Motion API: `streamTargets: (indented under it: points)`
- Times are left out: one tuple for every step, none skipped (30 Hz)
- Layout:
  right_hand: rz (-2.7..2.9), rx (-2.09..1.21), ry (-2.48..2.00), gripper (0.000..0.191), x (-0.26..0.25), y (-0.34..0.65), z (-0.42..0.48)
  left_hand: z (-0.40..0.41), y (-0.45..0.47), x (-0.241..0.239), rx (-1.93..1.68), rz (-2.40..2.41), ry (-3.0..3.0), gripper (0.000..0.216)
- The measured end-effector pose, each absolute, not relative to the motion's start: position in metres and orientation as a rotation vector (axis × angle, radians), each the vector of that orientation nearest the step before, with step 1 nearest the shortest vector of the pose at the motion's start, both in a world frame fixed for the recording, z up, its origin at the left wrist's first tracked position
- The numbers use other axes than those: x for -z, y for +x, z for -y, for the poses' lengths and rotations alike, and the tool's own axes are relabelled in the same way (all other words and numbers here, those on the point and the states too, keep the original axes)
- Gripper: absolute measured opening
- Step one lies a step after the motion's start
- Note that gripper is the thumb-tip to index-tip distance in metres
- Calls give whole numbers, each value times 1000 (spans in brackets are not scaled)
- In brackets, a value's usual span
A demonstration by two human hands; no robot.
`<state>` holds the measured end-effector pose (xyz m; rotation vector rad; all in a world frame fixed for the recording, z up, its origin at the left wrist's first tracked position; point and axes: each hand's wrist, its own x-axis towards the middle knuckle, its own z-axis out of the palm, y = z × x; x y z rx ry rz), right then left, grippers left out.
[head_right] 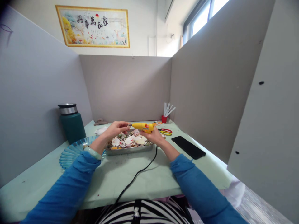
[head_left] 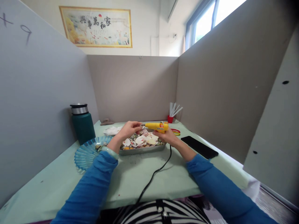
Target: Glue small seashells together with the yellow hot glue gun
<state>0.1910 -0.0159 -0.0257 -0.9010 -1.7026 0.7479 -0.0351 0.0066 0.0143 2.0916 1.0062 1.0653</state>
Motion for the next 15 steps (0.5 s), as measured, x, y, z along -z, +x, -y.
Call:
streamTargets:
  points:
    - [1700,-758,-903,26,25,191,16,-7,-36,-15,-1057,-1026,2121,32]
    - [1698,-773,-904,26,24,191,17,-6,-36,-15,-1044,-1042,2148,32]
    - [1696,-792,-904,26,24,191,17,-5,-36,-16,-1030,-1058,2171,33]
    - [1696,-816,-903,27,23,192,18,-4,-36,-16,-1018,-1074,2193,33]
    - [1701,-839,-899,28,23,192,18,-3,-37,-17,-1011,-1089,2213,33]
    - [1708,-859,-895,29,23,193,18,-2,-37,-18,-1008,-1106,2231,33]
    - [1717,-873,-891,30,23,194,17,-1,-37,-19,-1012,-1120,2247,32]
    - [1723,-879,-890,32,24,195,17,-1,-37,-19,-1023,-1132,2256,31]
    - [1726,-879,-891,33,24,196,16,-1,-37,-19,-1035,-1141,2258,30]
    - [1725,-880,-892,34,25,197,16,-1,-37,-19,-1039,-1145,2252,30]
    - [1723,-884,-889,34,26,197,15,-1,-37,-19,-1036,-1143,2234,30]
    - [1720,-890,-884,33,26,198,15,-2,-37,-18,-1028,-1130,2207,30]
    - [1718,-897,-875,32,26,198,14,-2,-37,-17,-1019,-1107,2170,30]
    - [1720,-900,-865,31,26,198,14,-3,-36,-16,-1013,-1074,2125,30]
    - [1725,-894,-857,30,26,197,14,-3,-36,-15,-1010,-1033,2074,30]
